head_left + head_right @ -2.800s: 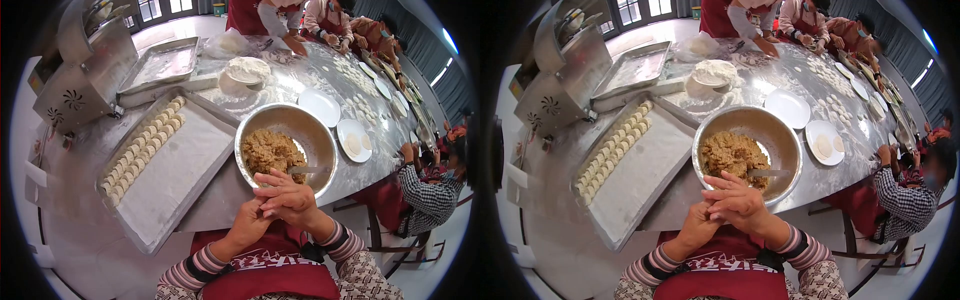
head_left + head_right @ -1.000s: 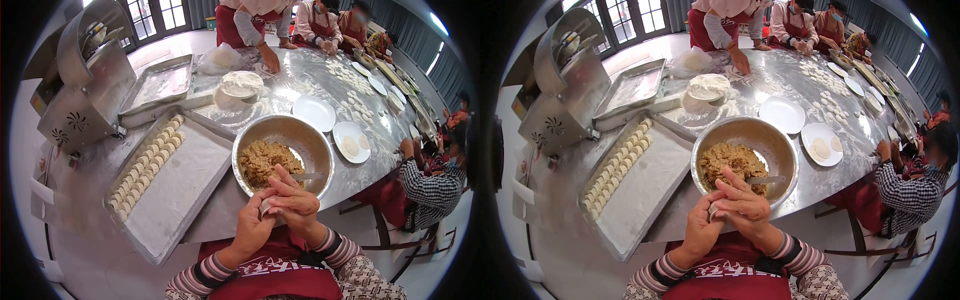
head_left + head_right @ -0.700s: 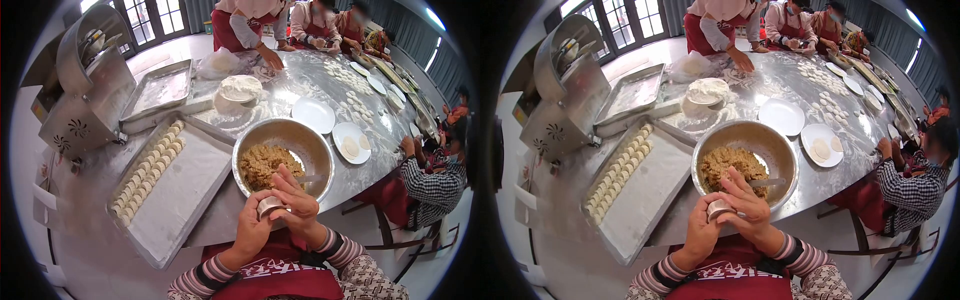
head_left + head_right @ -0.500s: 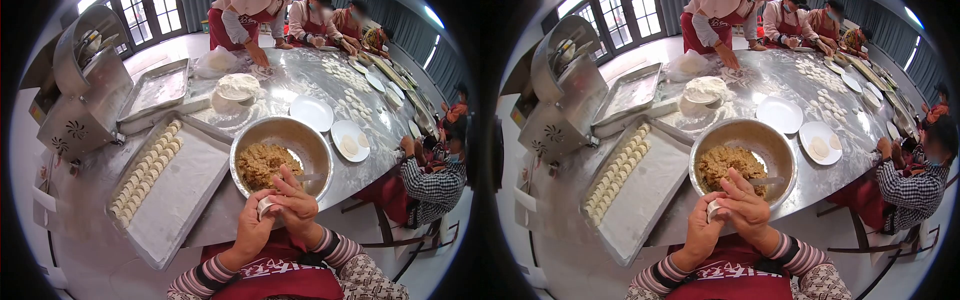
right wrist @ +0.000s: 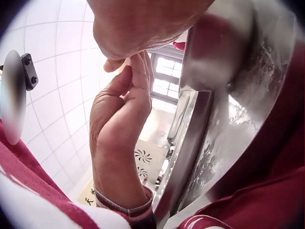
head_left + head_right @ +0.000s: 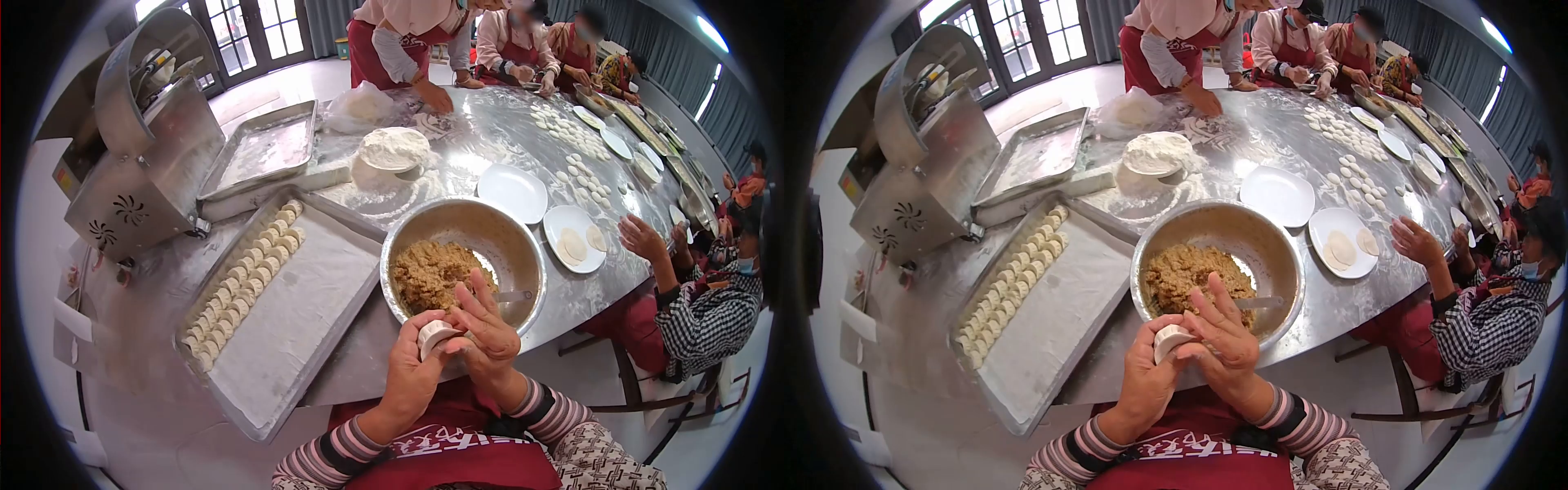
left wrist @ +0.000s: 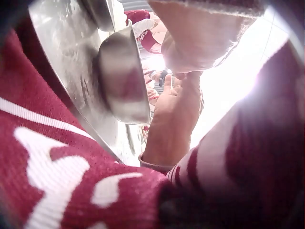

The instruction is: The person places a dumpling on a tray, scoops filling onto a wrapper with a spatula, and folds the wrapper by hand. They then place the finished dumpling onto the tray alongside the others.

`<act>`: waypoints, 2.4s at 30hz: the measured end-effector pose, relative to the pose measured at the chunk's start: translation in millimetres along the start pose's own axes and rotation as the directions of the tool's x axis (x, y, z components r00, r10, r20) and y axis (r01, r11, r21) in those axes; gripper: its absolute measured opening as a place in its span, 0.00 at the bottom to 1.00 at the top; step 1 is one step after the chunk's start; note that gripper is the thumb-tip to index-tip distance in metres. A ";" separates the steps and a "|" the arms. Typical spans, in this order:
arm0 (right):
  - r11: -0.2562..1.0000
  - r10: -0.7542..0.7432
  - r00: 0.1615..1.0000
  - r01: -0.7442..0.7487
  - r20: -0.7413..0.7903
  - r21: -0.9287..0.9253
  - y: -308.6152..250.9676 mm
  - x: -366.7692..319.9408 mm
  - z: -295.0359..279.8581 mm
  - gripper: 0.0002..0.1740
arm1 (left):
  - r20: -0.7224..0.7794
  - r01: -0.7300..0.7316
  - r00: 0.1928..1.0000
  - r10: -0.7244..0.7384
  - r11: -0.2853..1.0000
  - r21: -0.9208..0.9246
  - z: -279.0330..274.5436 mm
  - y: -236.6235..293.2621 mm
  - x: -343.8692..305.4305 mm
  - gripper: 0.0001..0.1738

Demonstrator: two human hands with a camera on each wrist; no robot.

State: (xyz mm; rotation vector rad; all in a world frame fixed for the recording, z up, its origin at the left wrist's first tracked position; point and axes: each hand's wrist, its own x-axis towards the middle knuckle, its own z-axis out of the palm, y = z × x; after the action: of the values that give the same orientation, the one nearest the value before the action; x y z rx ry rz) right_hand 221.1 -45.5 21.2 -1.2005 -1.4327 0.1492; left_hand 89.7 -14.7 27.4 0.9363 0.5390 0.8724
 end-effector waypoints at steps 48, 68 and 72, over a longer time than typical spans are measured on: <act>0.939 -0.057 0.801 -0.159 0.596 0.304 4.9 27.7 -7.9 0.13 | 0.458 0.512 0.828 -0.323 0.768 -0.384 -43.1 12.2 9.7 0.33; 0.974 -0.217 0.551 0.068 0.806 0.216 -16.8 54.9 15.2 0.08 | 0.478 0.498 0.829 -0.290 0.771 -0.396 -60.8 31.2 3.2 0.38; 0.965 -0.261 0.497 0.099 0.828 0.244 -22.0 60.5 23.9 0.07 | 0.476 0.513 0.829 -0.294 0.739 -0.436 -61.1 35.1 -0.2 0.36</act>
State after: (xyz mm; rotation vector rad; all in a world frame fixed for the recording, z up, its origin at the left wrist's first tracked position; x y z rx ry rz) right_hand 203.9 0.1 69.5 -0.8137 -2.3590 0.8065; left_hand 31.0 24.2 26.9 0.3983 0.1213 0.3754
